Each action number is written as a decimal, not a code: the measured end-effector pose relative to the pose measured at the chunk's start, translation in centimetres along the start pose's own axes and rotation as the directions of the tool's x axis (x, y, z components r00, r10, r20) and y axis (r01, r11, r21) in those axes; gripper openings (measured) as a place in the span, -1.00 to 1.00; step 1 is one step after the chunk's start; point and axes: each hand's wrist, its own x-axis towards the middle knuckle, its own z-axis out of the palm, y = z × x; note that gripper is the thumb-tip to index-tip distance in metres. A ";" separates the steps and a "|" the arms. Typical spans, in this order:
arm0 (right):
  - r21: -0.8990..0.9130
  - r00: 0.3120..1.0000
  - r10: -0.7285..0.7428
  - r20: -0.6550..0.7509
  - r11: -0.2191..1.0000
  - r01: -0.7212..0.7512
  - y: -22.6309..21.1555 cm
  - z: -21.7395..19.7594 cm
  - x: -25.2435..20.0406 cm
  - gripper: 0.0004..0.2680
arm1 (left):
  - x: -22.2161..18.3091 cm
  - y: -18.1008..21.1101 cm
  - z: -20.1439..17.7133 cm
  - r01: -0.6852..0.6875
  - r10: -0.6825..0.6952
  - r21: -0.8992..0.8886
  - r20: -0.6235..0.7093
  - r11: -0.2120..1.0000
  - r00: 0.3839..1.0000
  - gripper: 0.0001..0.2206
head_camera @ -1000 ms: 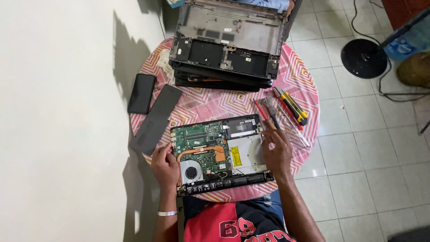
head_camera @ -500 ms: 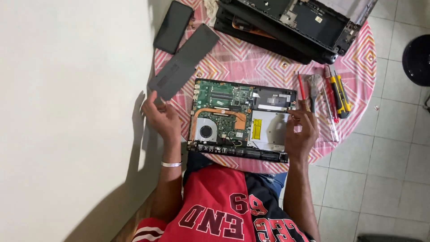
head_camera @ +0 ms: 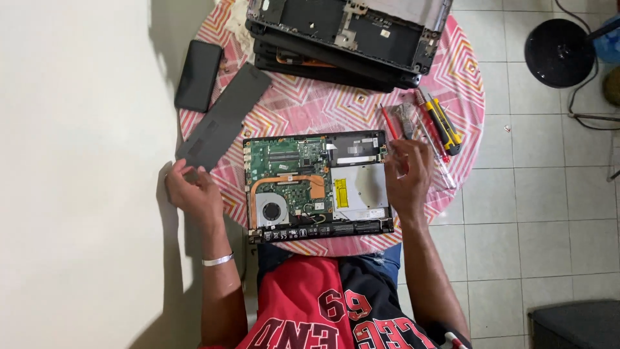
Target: Connecting internal ribbon cables and assembling the chassis of a laptop during a repair process.
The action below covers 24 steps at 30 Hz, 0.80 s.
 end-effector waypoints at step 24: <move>0.109 0.983 0.140 -0.115 0.986 -0.128 3.6 3.9 22.9 -0.82 | 20.2 19.7 15.2 0.096 0.060 -0.234 0.580 0.967 0.813 -0.58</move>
